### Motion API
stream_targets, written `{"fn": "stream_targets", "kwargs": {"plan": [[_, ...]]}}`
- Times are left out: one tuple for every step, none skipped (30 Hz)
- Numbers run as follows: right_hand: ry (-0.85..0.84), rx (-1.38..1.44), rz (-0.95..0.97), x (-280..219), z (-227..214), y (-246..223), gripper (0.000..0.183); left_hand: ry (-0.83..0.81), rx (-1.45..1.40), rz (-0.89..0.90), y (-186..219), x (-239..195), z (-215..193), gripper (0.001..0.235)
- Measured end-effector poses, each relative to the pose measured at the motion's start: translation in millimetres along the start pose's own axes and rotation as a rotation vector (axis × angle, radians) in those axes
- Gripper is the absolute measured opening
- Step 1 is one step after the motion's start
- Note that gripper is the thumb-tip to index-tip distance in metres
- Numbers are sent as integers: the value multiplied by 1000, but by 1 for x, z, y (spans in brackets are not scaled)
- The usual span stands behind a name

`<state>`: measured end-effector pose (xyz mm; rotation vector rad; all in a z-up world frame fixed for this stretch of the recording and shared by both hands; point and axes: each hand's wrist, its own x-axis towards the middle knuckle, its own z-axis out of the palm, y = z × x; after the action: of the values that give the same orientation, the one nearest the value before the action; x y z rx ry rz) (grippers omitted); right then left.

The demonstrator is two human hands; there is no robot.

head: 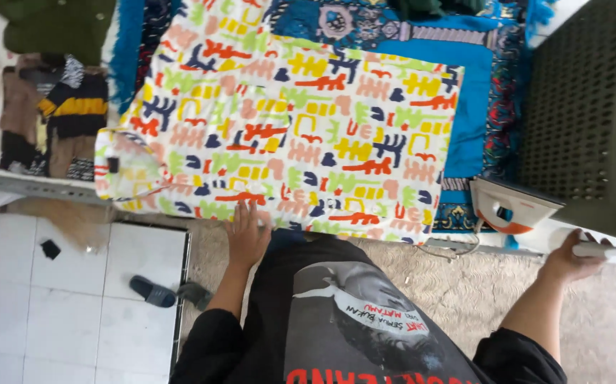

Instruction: The person irons a colorful patterned cloth on a table covered with a blue rug. They spray water on the cloth, smooth it with their hands, and use an iron to press it flat. The person folds the cloth and continues ironing different sections.

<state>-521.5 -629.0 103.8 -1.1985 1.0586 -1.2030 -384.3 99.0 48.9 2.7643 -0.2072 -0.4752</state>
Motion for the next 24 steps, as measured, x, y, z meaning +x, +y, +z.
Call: {"fn": "stream_targets", "kwargs": {"plan": [[230,552,194,2,2,-4,20,50,-87,-86,-7,1,-9,79],[215,547,208,-13,-14,-1,20,53,-85,-107,-16,-6,-20,79],[178,-100,-199,-24,-21,2,24,199,-106,-149,-23,-6,-31,80],[122,-745,-606,-35,-28,6,32,345,-125,-192,-32,-6,-42,81],[109,-734,-608,-64,-32,-4,32,356,-126,-204,-45,-3,-49,81],[-6,-518,-706,-92,-36,-13,32,378,-156,-276,-59,1,-56,83],[-115,-304,-793,-122,-45,-24,39,392,-185,-346,-74,2,-61,86],[-126,-300,-792,-165,-31,-45,39,395,-185,-357,-87,5,-67,86],[-104,-315,-584,-210,-19,-68,36,441,-241,-379,-100,11,-74,83],[-89,-329,-375,-255,-7,-90,33,487,-296,-400,-113,16,-81,81],[-84,-334,-375,-274,-10,-83,33,480,-296,-396,-127,24,-85,81],[-274,-335,-197,-293,-13,-75,47,538,-284,-344,-140,33,-89,70],[-461,-332,-23,-312,-17,-68,64,594,-276,-288,-153,42,-92,61],[-451,-339,-26,-336,-3,-68,64,585,-280,-282,-158,50,-101,61],[-687,-362,96,-357,13,-69,53,698,-316,-271,-163,58,-110,46],[-919,-382,224,-378,29,-69,46,810,-352,-260,-167,65,-119,31],[-910,-382,218,-405,56,-79,46,808,-359,-251,-173,71,-125,31],[-1114,-528,-13,-432,84,-88,39,801,-278,-269,-179,78,-130,30],[-1308,-675,-254,-457,112,-98,32,793,-198,-287,-184,85,-135,30],[-1298,-681,-258,-472,122,-90,32,790,-206,-279,-196,96,-126,30],[-1337,-694,-277,-486,134,-82,23,833,-179,-252,-208,107,-116,29],[-1376,-708,-296,-500,145,-73,15,876,-151,-224,-219,118,-106,29],[-1375,-716,-299,-513,157,-82,15,872,-158,-225,-212,119,-116,29],[-1381,-676,-277,-527,170,-90,17,789,-270,-266,-205,119,-127,34]]}}
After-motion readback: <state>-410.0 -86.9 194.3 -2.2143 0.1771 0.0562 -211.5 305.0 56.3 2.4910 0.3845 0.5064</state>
